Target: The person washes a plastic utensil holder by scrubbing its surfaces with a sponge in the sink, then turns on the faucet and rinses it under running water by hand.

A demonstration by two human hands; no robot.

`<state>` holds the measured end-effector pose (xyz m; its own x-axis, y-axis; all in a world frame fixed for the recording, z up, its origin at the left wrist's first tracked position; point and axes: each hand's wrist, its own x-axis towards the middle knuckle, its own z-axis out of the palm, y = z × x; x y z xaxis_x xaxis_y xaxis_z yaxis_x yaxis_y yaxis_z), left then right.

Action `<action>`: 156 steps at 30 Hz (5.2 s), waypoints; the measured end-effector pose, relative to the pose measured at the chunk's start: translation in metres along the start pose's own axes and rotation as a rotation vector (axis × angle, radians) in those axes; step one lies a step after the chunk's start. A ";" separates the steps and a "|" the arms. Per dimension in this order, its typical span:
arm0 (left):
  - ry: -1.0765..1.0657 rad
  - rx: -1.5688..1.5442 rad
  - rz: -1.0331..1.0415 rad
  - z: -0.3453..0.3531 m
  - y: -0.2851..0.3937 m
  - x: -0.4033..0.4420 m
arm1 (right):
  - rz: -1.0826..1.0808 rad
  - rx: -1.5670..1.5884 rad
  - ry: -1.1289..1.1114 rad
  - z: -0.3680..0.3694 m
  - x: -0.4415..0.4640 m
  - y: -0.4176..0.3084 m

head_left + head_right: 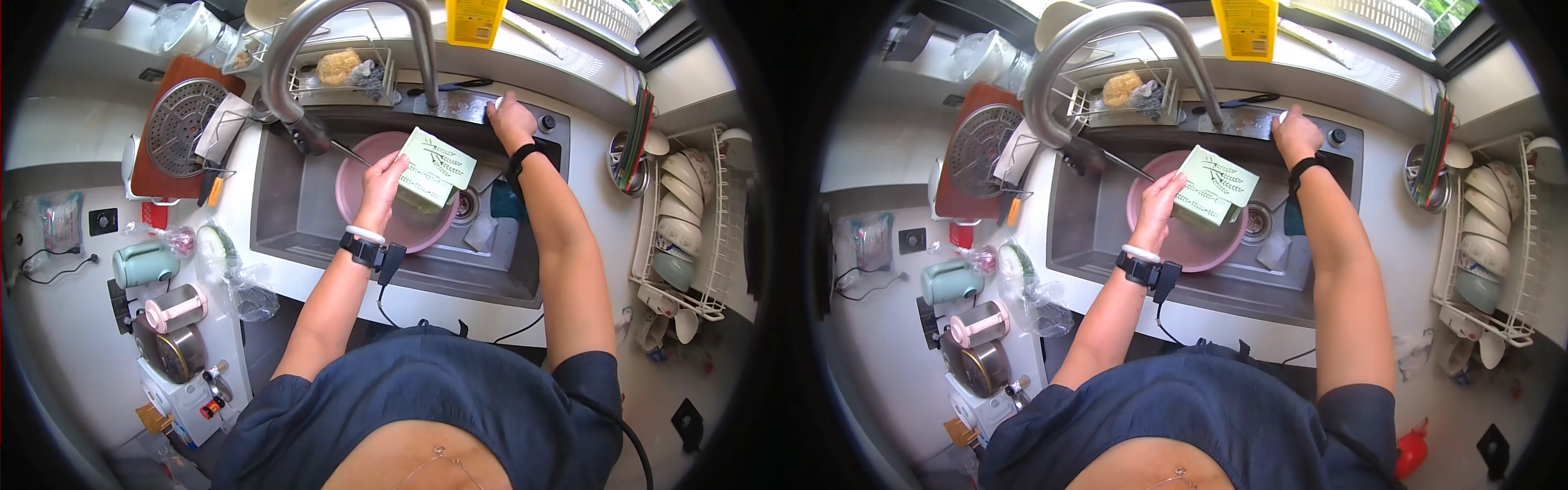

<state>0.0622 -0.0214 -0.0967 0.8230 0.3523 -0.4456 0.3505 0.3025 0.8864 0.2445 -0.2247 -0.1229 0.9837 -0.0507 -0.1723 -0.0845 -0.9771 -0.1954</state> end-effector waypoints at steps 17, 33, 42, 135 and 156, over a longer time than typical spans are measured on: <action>0.186 -0.070 -0.302 0.005 -0.017 0.009 | -0.610 -0.091 0.055 -0.008 0.022 0.031; 0.160 -0.182 -0.373 -0.001 -0.043 0.006 | -0.989 -0.324 0.006 -0.016 0.045 0.038; 0.158 -0.285 -0.343 -0.005 -0.040 0.001 | -1.177 -0.409 -0.018 -0.025 0.050 0.034; -0.131 -0.410 0.076 -0.125 0.015 0.038 | -0.757 0.116 0.318 0.022 -0.156 -0.185; 0.071 -0.531 0.238 -0.187 0.024 0.024 | -1.038 0.583 0.247 0.048 -0.125 -0.262</action>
<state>0.0063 0.1602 -0.1099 0.8133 0.5179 -0.2654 -0.1276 0.6037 0.7869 0.1364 0.0477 -0.0961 0.6244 0.6003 0.4998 0.7649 -0.3402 -0.5469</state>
